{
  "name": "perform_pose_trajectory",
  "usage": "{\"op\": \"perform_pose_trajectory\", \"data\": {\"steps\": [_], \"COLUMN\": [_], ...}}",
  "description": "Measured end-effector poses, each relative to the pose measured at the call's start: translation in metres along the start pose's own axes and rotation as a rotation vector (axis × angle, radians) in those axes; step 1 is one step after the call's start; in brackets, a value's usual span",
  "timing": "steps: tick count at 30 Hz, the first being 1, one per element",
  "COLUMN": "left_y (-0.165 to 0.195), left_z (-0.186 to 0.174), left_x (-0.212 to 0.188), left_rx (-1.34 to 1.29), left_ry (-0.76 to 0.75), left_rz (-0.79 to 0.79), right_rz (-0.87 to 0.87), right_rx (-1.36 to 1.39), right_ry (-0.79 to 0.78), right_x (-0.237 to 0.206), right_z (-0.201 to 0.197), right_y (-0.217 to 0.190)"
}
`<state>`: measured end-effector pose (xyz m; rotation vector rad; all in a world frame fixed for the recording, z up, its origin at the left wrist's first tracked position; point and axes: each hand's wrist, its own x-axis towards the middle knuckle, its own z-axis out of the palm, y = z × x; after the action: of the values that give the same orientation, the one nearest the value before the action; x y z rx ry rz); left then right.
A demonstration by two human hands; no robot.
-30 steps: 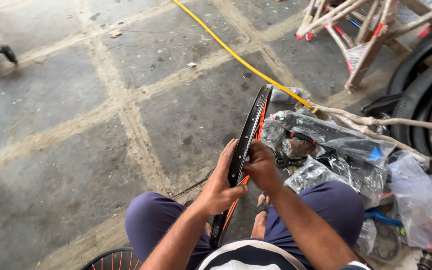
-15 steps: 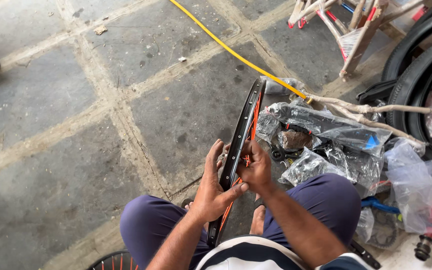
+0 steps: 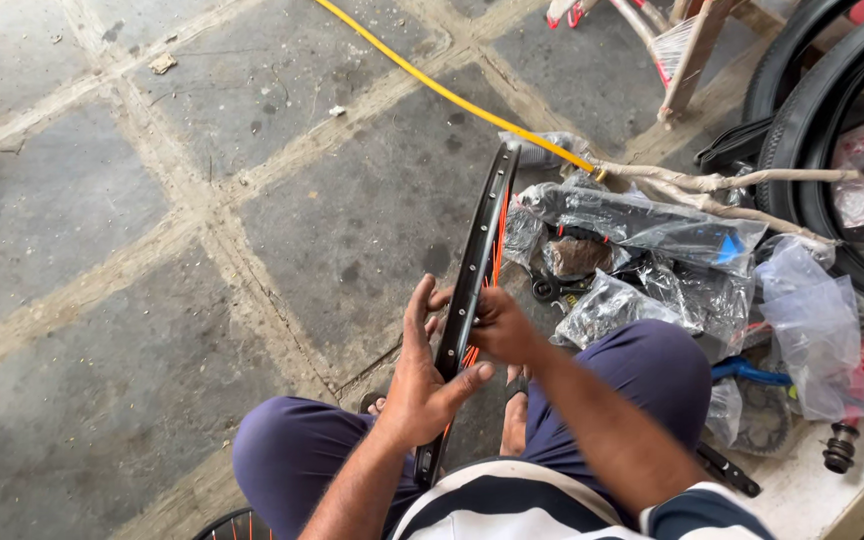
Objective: The person sits on the floor with a bicycle rim across their lap and threads orange spokes through the rim eyelets, working around the rim and adjusting spokes as they go. They rotate the rim to reach different sections and continue threading spokes throughout the episode.
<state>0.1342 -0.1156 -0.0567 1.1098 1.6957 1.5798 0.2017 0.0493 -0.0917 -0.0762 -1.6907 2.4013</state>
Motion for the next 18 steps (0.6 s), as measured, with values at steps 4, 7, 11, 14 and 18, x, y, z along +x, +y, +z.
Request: {"op": "perform_pose_trajectory", "data": {"steps": [4,7,11,14,18], "left_y": [-0.002,-0.003,-0.003,-0.004,-0.007], "left_z": [0.001,0.003,0.003,0.003,0.007], "left_x": [0.0,0.001,-0.004,-0.008,-0.008], "left_rx": [-0.058,-0.034,0.031,-0.008,0.008], "left_ry": [0.008,0.024,0.026,0.027,0.01], "left_rz": [0.013,0.017,0.024,-0.01,-0.028], "right_rz": [0.091,-0.251,-0.251,-0.114,-0.142], "right_rx": [0.19,-0.221,-0.493,0.008,0.172], "right_ry": [-0.058,0.32,0.325,-0.099,0.102], "right_x": [-0.004,-0.009,-0.02,-0.025,-0.027], "right_z": [-0.024,-0.004,0.003,-0.029,-0.031], "right_y": [-0.008,0.009,0.008,-0.011,0.009]}}
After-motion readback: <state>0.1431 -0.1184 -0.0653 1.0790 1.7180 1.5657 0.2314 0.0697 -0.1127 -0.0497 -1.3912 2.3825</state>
